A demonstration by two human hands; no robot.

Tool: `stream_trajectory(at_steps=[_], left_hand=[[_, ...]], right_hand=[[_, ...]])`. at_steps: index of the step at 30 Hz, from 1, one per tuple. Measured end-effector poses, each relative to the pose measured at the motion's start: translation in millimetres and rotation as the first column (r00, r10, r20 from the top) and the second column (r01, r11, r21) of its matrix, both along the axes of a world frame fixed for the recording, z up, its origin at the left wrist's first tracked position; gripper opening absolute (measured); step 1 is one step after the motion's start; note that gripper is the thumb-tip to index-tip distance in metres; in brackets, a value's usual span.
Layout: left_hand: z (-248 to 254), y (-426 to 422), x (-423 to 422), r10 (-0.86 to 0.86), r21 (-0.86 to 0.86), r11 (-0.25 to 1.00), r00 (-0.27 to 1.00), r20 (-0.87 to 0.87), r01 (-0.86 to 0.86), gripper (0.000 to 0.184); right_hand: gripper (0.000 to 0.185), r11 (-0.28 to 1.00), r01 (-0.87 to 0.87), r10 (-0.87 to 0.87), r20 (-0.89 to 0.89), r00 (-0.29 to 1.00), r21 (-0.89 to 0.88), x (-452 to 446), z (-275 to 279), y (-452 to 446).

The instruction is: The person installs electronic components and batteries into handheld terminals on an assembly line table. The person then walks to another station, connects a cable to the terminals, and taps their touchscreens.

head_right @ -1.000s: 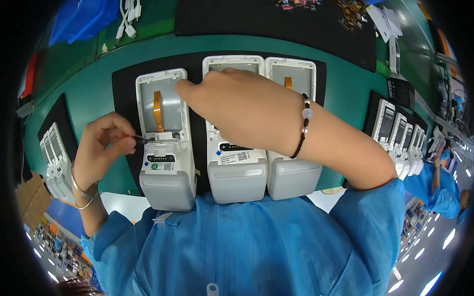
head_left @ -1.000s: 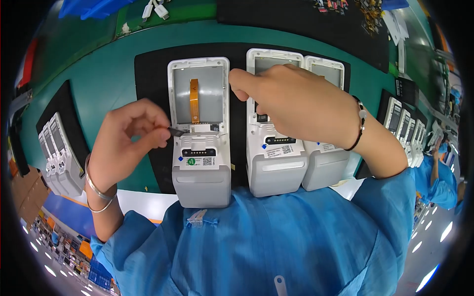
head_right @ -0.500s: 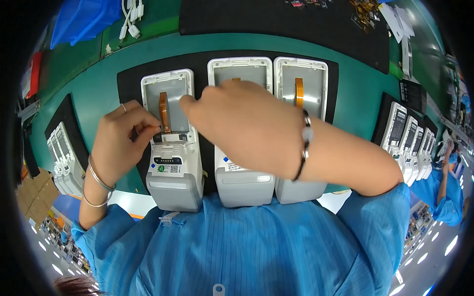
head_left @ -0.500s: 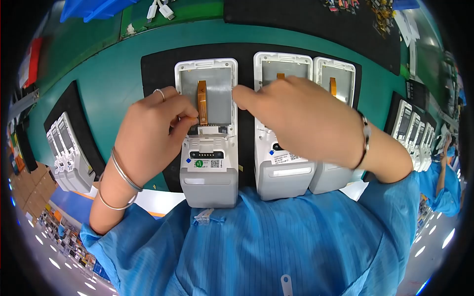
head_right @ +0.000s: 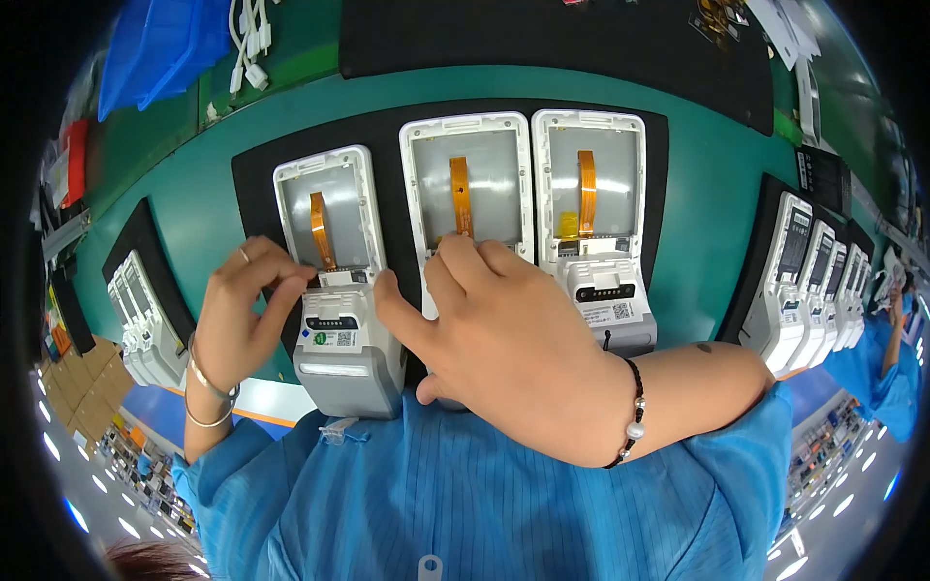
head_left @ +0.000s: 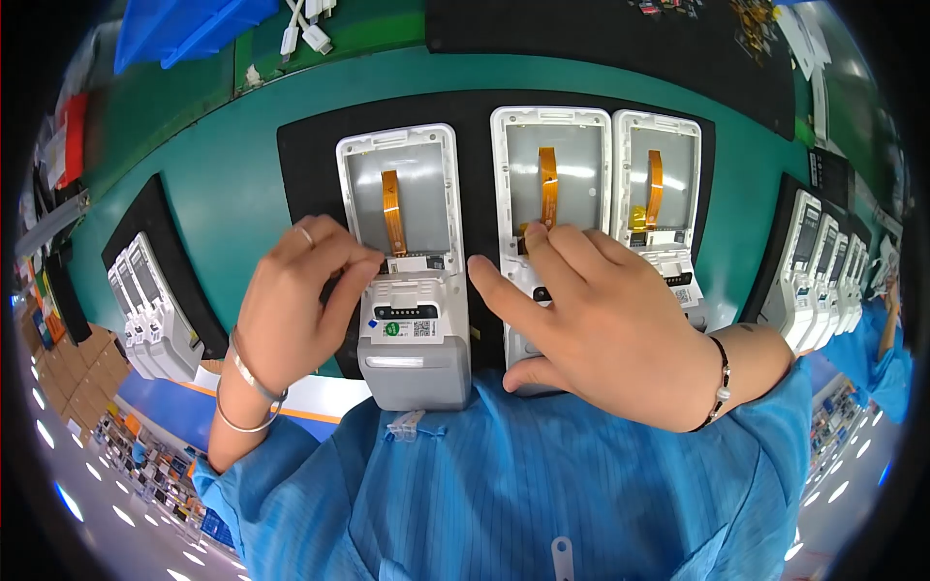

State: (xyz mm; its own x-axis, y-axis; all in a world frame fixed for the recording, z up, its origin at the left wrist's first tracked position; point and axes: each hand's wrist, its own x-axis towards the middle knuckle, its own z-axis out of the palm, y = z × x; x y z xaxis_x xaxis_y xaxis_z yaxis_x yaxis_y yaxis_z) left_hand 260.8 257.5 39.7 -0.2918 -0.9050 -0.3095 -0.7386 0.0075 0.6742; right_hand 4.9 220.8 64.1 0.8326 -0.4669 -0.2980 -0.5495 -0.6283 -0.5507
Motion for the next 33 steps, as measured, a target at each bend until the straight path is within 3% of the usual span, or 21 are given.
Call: stream_trajectory(at_steps=[6, 10, 14, 17, 19, 24, 26, 27, 28, 29, 30, 32, 33], left_hand=[[7, 14, -11, 0.039, -0.031, 0.999, 0.999, -0.001, -0.039, 0.019], [1, 22, -10, 0.103, -0.010, 0.995, 0.994, -0.036, -0.103, 0.020], [15, 5, -16, -0.040, -0.049, 0.998, 0.996, 0.083, 0.044, 0.020], [38, -35, -41, -0.156, -0.347, 0.908, 0.959, 0.236, 0.234, 0.019], [49, -69, -73, -0.258, -0.513, 0.807, 0.956, 0.138, 0.292, 0.016], [18, -171, -172, -0.446, -0.561, 0.755, 0.893, -0.059, 0.339, 0.012], [-5, -204, -209, -0.458, -0.616, 0.695, 0.889, 0.019, 0.371, 0.013], [-14, -213, -226, -0.428, -0.609, 0.722, 0.904, -0.020, 0.328, 0.013], [-21, -220, -240, -0.382, -0.599, 0.740, 0.924, 0.002, 0.307, 0.017], [-27, -223, -250, -0.323, -0.595, 0.750, 0.945, 0.052, 0.289, 0.020], [-30, -225, -258, -0.260, -0.590, 0.762, 0.960, 0.101, 0.268, 0.023], [-39, -227, -265, -0.217, -0.610, 0.759, 0.971, 0.096, 0.230, 0.025], [-40, -229, -267, -0.194, -0.618, 0.757, 0.977, 0.094, 0.210, 0.026]], right_hand=[[0.074, 0.997, -0.011, 0.017, 0.072, 0.997, -0.074, -2, -7, 6], [0.070, 1.000, -0.016, 0.016, 0.136, 0.991, 0.000, -5, -11, 7], [0.070, 0.999, -0.015, 0.021, 0.127, 0.992, -0.048, -6, -14, 15], [0.071, 0.990, -0.020, 0.042, 0.150, 0.988, -0.143, -6, -18, 21], [0.070, 0.983, -0.024, 0.059, 0.189, 0.980, -0.180, -8, -20, 24], [0.064, 0.991, 0.046, -0.009, 0.287, 0.958, -0.123, -19, -19, 14], [0.060, 0.987, 0.101, -0.040, 0.418, 0.908, -0.125, -36, -18, 5], [0.055, 0.981, 0.172, -0.118, 0.414, 0.902, -0.094, -46, -12, -4], [0.051, 0.947, 0.300, -0.221, 0.448, 0.866, -0.113, -60, -2, -16], [0.039, 0.877, 0.448, -0.375, 0.336, 0.864, -0.175, -76, 11, -30], [0.026, 0.755, 0.613, -0.418, 0.550, 0.723, -0.232, -93, -1, -47], [0.014, 0.557, 0.749, -0.519, 0.553, 0.652, -0.359, -131, -15, -85], [0.011, 0.468, 0.831, -0.541, 0.646, 0.538, -0.300, -144, -20, -99]])
